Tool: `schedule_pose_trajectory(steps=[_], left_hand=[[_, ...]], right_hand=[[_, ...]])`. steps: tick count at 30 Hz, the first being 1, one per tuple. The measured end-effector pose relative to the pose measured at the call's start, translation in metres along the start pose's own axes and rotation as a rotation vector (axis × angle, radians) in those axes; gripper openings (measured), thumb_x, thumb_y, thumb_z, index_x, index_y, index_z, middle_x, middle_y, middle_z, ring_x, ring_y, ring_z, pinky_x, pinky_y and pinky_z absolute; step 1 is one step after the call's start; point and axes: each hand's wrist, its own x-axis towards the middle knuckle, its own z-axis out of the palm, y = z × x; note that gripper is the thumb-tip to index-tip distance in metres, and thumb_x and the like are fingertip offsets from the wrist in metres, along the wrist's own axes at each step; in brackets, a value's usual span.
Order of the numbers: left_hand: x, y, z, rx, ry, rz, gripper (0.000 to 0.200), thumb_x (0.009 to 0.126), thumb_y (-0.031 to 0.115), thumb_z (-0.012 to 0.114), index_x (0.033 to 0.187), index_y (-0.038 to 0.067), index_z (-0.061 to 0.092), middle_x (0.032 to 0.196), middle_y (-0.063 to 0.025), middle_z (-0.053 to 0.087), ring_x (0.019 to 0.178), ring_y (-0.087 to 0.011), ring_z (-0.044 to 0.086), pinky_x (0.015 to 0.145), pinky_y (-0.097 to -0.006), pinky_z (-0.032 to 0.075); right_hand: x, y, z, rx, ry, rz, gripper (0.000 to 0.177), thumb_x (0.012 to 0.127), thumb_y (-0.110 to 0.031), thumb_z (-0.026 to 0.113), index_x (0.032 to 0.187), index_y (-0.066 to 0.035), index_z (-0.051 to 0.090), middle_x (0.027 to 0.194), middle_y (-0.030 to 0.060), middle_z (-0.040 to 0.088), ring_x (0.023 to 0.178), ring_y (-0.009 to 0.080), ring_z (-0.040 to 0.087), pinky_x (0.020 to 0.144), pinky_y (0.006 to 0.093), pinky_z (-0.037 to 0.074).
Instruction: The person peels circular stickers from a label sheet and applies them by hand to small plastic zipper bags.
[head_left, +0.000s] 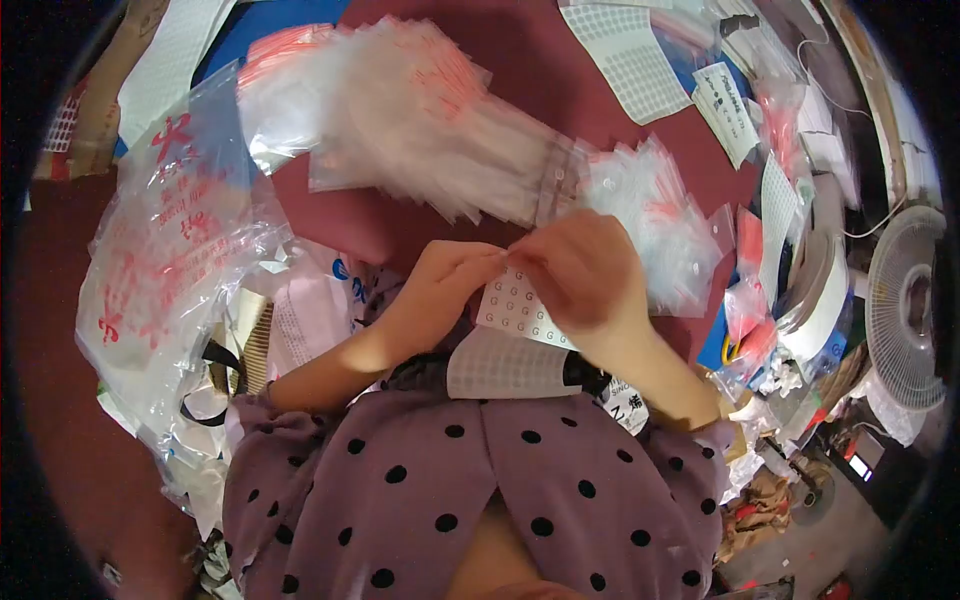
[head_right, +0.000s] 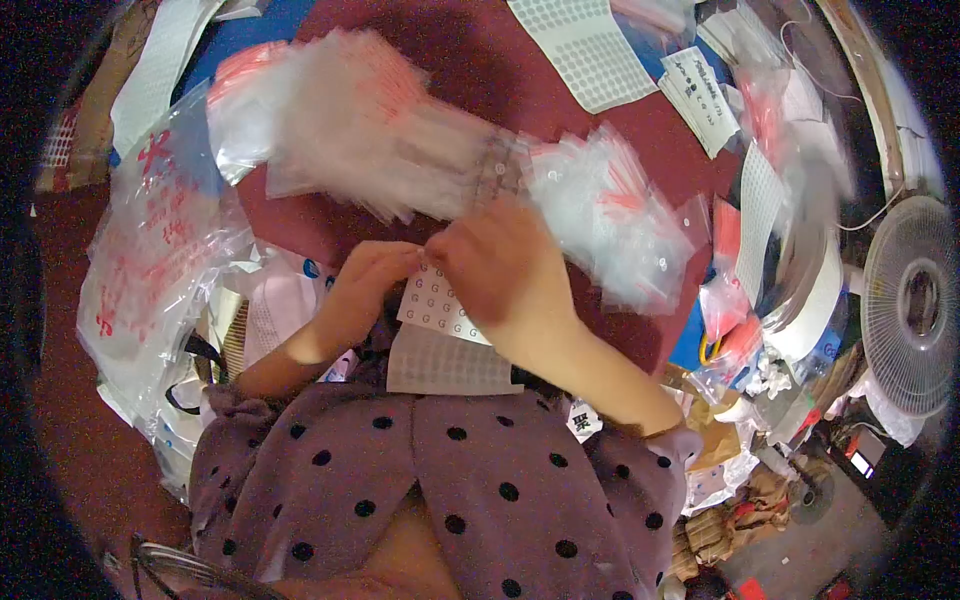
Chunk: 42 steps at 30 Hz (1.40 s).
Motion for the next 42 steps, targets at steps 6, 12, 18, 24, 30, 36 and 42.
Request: schedule_pose_trajectory(steps=[6,12,18,24,30,36,42], left_hand=[[0.004,0.002,-0.014,0.080,-0.141,-0.189,0.017,0.086,0.012,0.048,0.086,0.000,0.061,0.084,-0.0062,0.060,0.077,-0.0123,0.055,0.068,-0.0285,0.044],[0.026,-0.005,-0.006,1.445,0.036,0.667,0.026,0.075,0.016,0.053,0.099,0.008,0.061,0.108,-0.0081,0.056,0.103,-0.0279,0.050,0.089,-0.0384,0.041],[0.025,-0.031,-0.017,1.251,-0.079,0.589,0.042,0.072,0.015,0.060,0.114,0.012,0.056,0.117,-0.0088,0.054,0.111,-0.0270,0.048,0.091,-0.0415,0.040],[0.027,-0.031,-0.017,1.258,-0.118,0.602,0.039,0.074,0.016,0.059,0.113,0.012,0.058,0.115,-0.0073,0.056,0.108,-0.0244,0.050,0.091,-0.0402,0.039],[0.013,-0.007,-0.020,1.138,-0.021,0.698,0.036,0.075,0.013,0.059,0.110,0.009,0.058,0.106,-0.0070,0.060,0.100,-0.0267,0.055,0.085,-0.0384,0.041],[0.005,0.016,-0.002,0.365,0.228,0.195,0.012,0.086,0.004,0.052,0.097,0.000,0.056,0.077,-0.0158,0.062,0.063,-0.0191,0.060,0.058,-0.0290,0.046],[0.014,0.005,-0.008,0.120,0.193,-0.078,0.011,0.088,0.009,0.056,0.087,-0.001,0.055,0.069,-0.0044,0.061,0.068,-0.0079,0.057,0.059,-0.0234,0.043]], right_hand=[[0.012,0.007,-0.018,-0.115,-0.012,-0.126,0.020,0.064,-0.003,0.062,0.084,-0.007,0.064,0.081,0.0037,0.061,0.072,0.0170,0.057,0.065,0.0322,0.040],[0.057,0.067,0.017,0.152,-0.085,0.268,0.021,0.071,-0.009,0.067,0.088,-0.004,0.057,0.082,0.0099,0.063,0.079,0.0283,0.061,0.066,0.0380,0.046],[0.058,0.074,-0.005,-0.589,-0.028,0.234,0.033,0.063,-0.018,0.074,0.089,-0.008,0.056,0.078,0.0060,0.062,0.077,0.0251,0.060,0.065,0.0375,0.045],[0.061,0.075,0.017,-0.280,-0.080,0.058,0.022,0.062,-0.018,0.074,0.075,-0.007,0.060,0.072,0.0068,0.061,0.075,0.0242,0.060,0.061,0.0375,0.045],[0.043,0.070,-0.015,-0.356,-0.226,0.424,0.028,0.065,-0.014,0.071,0.090,-0.005,0.060,0.077,0.0055,0.061,0.079,0.0194,0.060,0.065,0.0366,0.048],[-0.022,0.036,-0.030,0.553,-0.186,0.369,0.042,0.072,-0.011,0.073,0.106,-0.001,0.050,0.089,0.0037,0.055,0.082,0.0127,0.053,0.076,0.0250,0.043],[-0.042,0.026,-0.038,0.629,-0.061,0.594,0.012,0.082,-0.008,0.065,0.085,0.002,0.059,0.072,0.0078,0.060,0.064,0.0079,0.053,0.055,0.0248,0.044]])
